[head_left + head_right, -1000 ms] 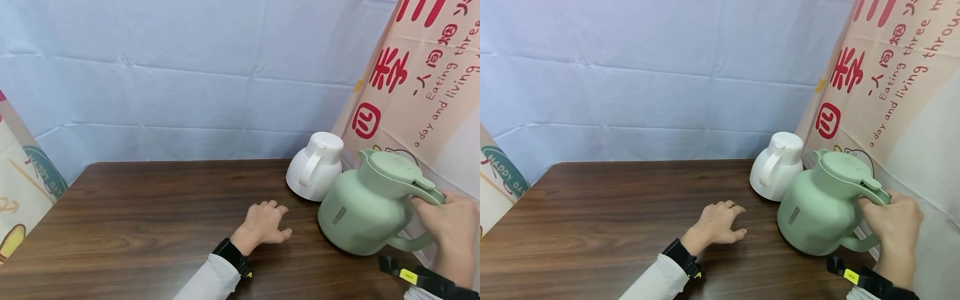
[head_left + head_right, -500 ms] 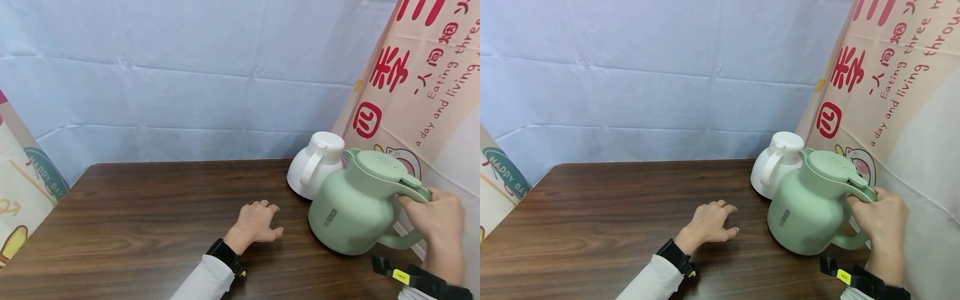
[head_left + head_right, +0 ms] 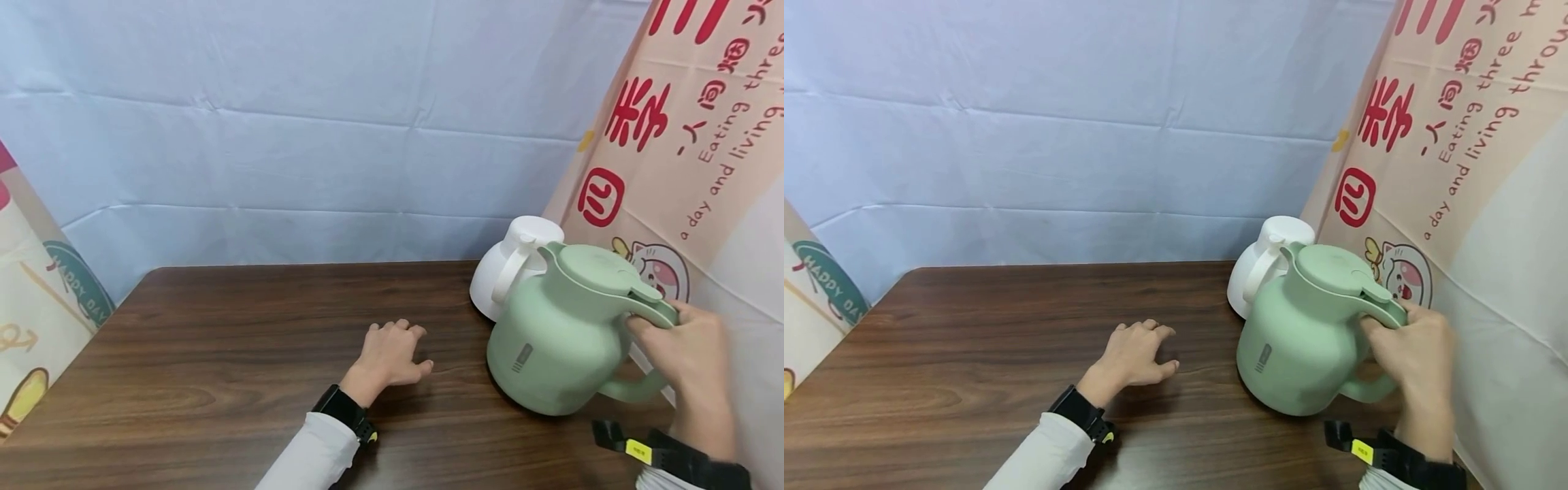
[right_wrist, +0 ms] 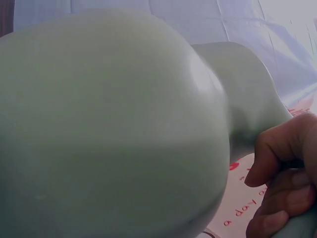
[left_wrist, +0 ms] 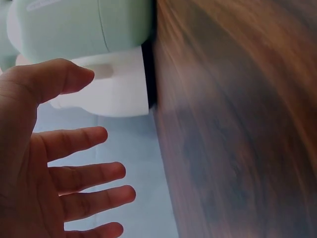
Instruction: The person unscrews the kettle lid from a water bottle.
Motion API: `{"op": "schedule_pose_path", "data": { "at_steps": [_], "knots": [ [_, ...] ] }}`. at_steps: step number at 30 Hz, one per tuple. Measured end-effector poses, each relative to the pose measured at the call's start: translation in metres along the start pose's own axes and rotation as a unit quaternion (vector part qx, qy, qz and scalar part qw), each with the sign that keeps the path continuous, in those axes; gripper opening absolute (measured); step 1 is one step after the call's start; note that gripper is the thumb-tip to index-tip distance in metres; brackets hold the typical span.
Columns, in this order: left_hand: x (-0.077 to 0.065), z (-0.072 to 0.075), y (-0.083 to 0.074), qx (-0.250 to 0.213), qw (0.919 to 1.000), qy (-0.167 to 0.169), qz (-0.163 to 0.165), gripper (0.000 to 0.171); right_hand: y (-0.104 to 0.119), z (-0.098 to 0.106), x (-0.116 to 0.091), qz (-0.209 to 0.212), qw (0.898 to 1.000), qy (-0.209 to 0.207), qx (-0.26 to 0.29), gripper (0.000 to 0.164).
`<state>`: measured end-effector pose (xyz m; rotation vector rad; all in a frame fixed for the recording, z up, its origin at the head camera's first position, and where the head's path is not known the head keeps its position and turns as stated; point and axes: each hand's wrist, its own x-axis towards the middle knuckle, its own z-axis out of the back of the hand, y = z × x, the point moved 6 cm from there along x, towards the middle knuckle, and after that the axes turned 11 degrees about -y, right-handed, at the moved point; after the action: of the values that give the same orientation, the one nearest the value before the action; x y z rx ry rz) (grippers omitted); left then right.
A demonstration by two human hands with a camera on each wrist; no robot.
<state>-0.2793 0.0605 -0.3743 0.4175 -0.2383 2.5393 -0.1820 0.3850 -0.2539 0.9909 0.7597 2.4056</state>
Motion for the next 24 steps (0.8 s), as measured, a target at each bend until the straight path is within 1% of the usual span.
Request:
{"op": "schedule_pose_path", "data": {
  "at_steps": [3,6,10,18,24],
  "knots": [
    [-0.002,0.0,0.006,0.002,1.0,0.005,0.007,0.054,0.005,-0.004,-0.002,0.01,1.0,0.005,0.008,0.03],
    [-0.004,-0.001,0.013,0.005,0.9998,0.012,0.015,0.053,0.011,-0.007,-0.002,0.032,0.999,0.002,0.002,0.031],
    [-0.006,0.0,0.021,0.003,0.9995,0.016,0.025,0.053,0.02,-0.012,-0.004,0.054,0.999,0.002,-0.004,0.027],
    [-0.012,0.002,0.04,0.005,0.9989,0.023,0.041,0.052,0.026,-0.021,-0.007,0.054,0.998,0.033,0.019,0.023],
    [-0.016,0.003,0.05,0.013,0.9986,0.024,0.046,0.054,0.037,-0.026,-0.011,0.081,0.996,0.035,0.033,0.022]
  ]
}}
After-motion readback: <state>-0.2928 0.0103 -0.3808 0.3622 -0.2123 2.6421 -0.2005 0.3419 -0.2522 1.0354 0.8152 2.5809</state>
